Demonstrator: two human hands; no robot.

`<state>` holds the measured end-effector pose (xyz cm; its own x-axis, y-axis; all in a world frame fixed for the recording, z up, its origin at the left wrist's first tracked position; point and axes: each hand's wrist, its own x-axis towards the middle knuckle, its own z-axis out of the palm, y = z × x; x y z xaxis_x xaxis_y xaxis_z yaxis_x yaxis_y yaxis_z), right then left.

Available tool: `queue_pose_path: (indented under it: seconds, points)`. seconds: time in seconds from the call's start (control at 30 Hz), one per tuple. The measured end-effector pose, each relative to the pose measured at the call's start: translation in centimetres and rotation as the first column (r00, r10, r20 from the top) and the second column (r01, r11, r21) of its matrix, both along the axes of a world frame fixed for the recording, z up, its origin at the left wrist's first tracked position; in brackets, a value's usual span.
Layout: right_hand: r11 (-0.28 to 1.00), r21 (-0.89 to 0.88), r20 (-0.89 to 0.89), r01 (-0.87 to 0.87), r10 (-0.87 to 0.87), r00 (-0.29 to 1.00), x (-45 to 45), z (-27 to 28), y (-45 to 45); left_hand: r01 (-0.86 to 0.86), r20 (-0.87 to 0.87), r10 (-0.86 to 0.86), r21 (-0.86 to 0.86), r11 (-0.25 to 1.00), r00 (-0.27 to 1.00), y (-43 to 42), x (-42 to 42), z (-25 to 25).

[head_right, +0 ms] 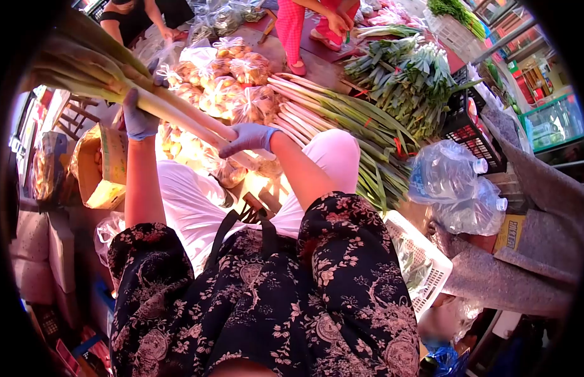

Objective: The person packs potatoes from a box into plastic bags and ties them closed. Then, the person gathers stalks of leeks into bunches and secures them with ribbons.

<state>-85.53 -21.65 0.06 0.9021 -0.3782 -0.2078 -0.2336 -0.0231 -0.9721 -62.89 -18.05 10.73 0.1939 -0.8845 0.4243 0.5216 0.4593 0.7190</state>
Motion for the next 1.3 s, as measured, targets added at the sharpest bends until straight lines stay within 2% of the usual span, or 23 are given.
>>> queue_pose_path:
  seconds: [0.1, 0.2, 0.27, 0.3, 0.33, 0.4, 0.43, 0.47, 0.53, 0.57, 0.63, 0.67, 0.7, 0.73, 0.8, 0.83, 0.93, 0.97, 1.03, 1.1, 1.17, 1.23, 1.3]
  points:
    - [0.997, 0.031, 0.049, 0.07, -0.072, 0.996, 0.5, -0.1, 1.1, 0.073, -0.019, -0.075, -0.106, 0.992, 0.997, -0.1, -0.5, 0.3]
    - [0.984, -0.015, 0.182, 0.176, -0.171, 0.968, 1.3, -0.4, 1.6, 0.16, 0.009, -0.16, -0.115, 0.98, 0.987, -0.7, -0.1, 1.7]
    - [0.959, -0.042, 0.275, 0.281, -0.259, 0.926, 1.7, 0.0, 2.2, 0.289, -0.08, -0.294, -0.073, 0.955, 0.953, -1.1, 0.2, 3.1]
    - [0.926, -0.132, 0.33, 0.354, -0.296, 0.896, 2.0, 0.4, 2.1, 0.24, 0.004, -0.241, -0.119, 0.964, 0.971, -1.5, 0.1, 3.7]
    - [0.867, -0.244, 0.329, 0.434, -0.347, 0.878, 2.0, 0.8, 1.7, 0.029, -0.005, -0.029, -0.051, 0.998, 1.0, -2.0, -0.4, 4.2]
    - [0.693, -0.457, 0.345, 0.557, -0.439, 0.83, 2.1, 2.1, 0.3, -0.389, 0.02, 0.388, 0.077, 0.918, 0.921, -3.0, -1.9, 4.7]
    - [0.507, -0.579, 0.414, 0.639, -0.492, 0.766, 2.0, 2.7, -0.8, -0.481, 0.097, 0.473, 0.087, 0.872, 0.875, -4.1, -2.1, 4.6]
    - [0.307, -0.652, 0.454, 0.694, -0.575, 0.68, 2.2, 2.8, -2.0, -0.451, 0.063, 0.447, 0.069, 0.89, 0.892, -4.6, -2.8, 4.2]
    - [0.139, -0.656, 0.553, 0.742, -0.582, 0.597, 1.1, 4.4, -3.3, -0.519, 0.267, 0.524, -0.094, 0.85, 0.809, -4.9, -4.9, 4.8]
    - [0.043, -0.715, 0.549, 0.698, -0.584, 0.598, 0.5, 4.6, -4.3, -0.484, 0.276, 0.494, -0.11, 0.868, 0.824, -5.6, -5.0, 4.6]
    - [-0.113, -0.795, 0.557, 0.596, -0.525, 0.644, -0.6, 3.7, -7.4, -0.354, 0.022, 0.354, 0.001, 0.935, 0.935, -7.8, -5.6, 4.2]
    - [-0.137, -0.819, 0.536, 0.557, -0.526, 0.66, -1.2, 3.5, -8.5, -0.278, -0.113, 0.282, 0.047, 0.959, 0.953, -9.0, -5.5, 3.9]
    - [-0.138, -0.843, 0.51, 0.52, -0.513, 0.69, -2.0, 2.8, -9.9, -0.214, -0.196, 0.234, 0.119, 0.97, 0.952, -10.2, -5.2, 3.4]
    - [-0.145, -0.863, 0.486, 0.484, -0.496, 0.719, -2.5, 2.1, -11.1, -0.159, -0.184, 0.18, 0.12, 0.98, 0.966, -11.2, -4.6, 2.4]
    - [-0.084, -0.859, 0.485, 0.506, -0.453, 0.748, -3.6, 0.8, -13.3, -0.043, -0.159, 0.063, 0.126, 0.991, 0.985, -13.8, -4.2, 0.1]
    - [-0.061, -0.855, 0.488, 0.515, -0.431, 0.759, -4.1, 0.1, -14.5, -0.057, -0.238, 0.092, 0.149, 0.987, 0.967, -15.1, -4.0, -1.4]
    - [0.049, -0.918, 0.334, 0.393, -0.434, 0.836, -6.7, -2.9, -17.7, -0.165, -0.17, 0.193, 0.164, 0.973, 0.966, -17.5, -5.0, -4.6]
    - [0.04, -0.937, 0.275, 0.347, -0.526, 0.805, -7.8, -6.0, -18.9, -0.142, -0.18, 0.171, 0.163, 0.976, 0.969, -18.4, -4.4, -6.2]
    - [0.079, -0.936, 0.182, 0.342, -0.725, 0.664, -10.3, -10.2, -19.2, -0.207, -0.104, 0.236, 0.238, 0.949, 0.966, -20.2, -3.7, -9.2]
    - [0.295, -0.853, -0.037, 0.431, -0.857, 0.514, -13.2, -17.9, -18.9, -0.303, -0.017, 0.325, 0.317, 0.899, 0.946, -21.2, -3.9, -11.3]
    - [0.613, -0.479, -0.357, 0.628, -0.79, 0.499, -15.2, -22.6, -17.2, -0.335, 0.04, 0.339, 0.302, 0.892, 0.94, -22.3, -3.5, -13.5]
    - [0.783, -0.412, -0.546, 0.466, -0.621, 0.563, -15.9, -26.8, -15.0, -0.388, 0.09, 0.381, 0.343, 0.855, 0.92, -22.6, -3.4, -14.5]
    - [0.861, -0.372, -0.649, 0.347, -0.508, 0.566, -15.8, -30.5, -13.1, -0.377, 0.137, 0.352, 0.346, 0.859, 0.926, -22.9, -3.9, -14.7]
